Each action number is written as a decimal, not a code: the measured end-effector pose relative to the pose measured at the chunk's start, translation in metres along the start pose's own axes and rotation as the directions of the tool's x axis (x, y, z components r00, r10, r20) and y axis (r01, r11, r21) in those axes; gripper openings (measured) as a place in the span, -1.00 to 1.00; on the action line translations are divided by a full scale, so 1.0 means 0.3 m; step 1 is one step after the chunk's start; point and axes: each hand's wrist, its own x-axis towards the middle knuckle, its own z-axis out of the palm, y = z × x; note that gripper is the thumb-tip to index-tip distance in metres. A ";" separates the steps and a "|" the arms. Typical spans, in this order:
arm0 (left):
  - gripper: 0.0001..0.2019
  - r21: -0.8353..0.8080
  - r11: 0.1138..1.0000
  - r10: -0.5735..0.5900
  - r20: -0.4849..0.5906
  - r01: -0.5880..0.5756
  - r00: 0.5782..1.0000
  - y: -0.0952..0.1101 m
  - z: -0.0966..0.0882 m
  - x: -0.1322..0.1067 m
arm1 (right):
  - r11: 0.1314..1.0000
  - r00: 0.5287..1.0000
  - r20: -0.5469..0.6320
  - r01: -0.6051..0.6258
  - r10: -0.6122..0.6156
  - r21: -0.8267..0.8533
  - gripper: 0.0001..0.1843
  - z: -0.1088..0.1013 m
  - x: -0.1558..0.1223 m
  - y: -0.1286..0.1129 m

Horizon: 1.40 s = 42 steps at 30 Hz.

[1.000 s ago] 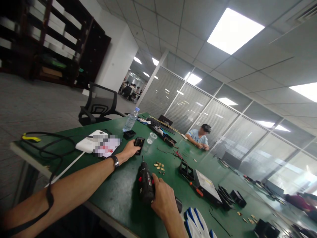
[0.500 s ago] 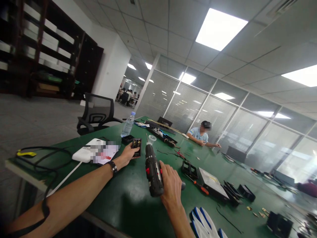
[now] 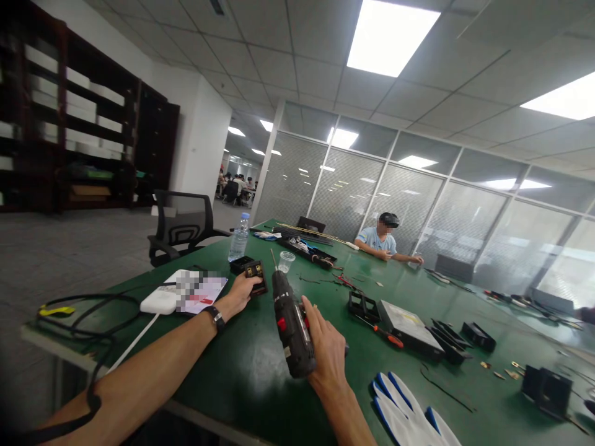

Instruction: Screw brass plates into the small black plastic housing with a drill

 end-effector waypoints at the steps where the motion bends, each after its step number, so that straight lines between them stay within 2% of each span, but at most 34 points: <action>1: -0.66 0.007 1.000 -0.009 0.005 0.009 1.000 0.005 0.000 -0.007 | 1.000 1.000 0.012 0.020 -0.019 -0.021 -0.34 -0.006 0.001 -0.004; 5: -0.62 0.067 0.998 -0.022 0.013 0.021 1.000 0.023 0.001 -0.023 | 0.993 0.984 0.151 0.102 -0.093 -0.053 -0.32 -0.026 0.007 -0.036; 9: -0.62 0.147 0.989 0.004 0.009 -0.006 1.000 0.030 -0.006 -0.018 | 0.996 0.961 0.269 0.078 -0.066 -0.033 -0.25 -0.027 0.015 -0.058; 15: -0.61 0.229 0.972 0.055 0.022 -0.058 0.998 0.018 -0.019 0.003 | 0.994 0.935 0.353 0.066 -0.033 -0.082 -0.24 -0.007 0.015 -0.048; 20: -0.63 0.270 0.959 0.076 0.070 -0.092 0.995 0.006 -0.023 0.014 | 0.993 0.932 0.361 0.068 -0.027 -0.099 -0.18 0.007 0.012 -0.041; 27: -0.64 0.286 0.954 0.054 0.136 -0.091 0.989 0.010 -0.024 0.004 | 0.992 0.938 0.345 0.075 -0.036 -0.100 -0.19 0.015 0.010 -0.046; 36: -0.65 0.304 0.947 0.055 0.173 -0.106 0.983 0.020 -0.018 -0.012 | 0.976 0.946 0.310 0.147 -0.091 -0.161 -0.21 0.041 -0.002 -0.057; 42: -0.62 0.304 0.944 0.077 0.185 -0.132 0.980 0.029 -0.016 -0.018 | 0.976 0.950 0.301 0.143 -0.088 -0.165 -0.22 0.045 -0.004 -0.056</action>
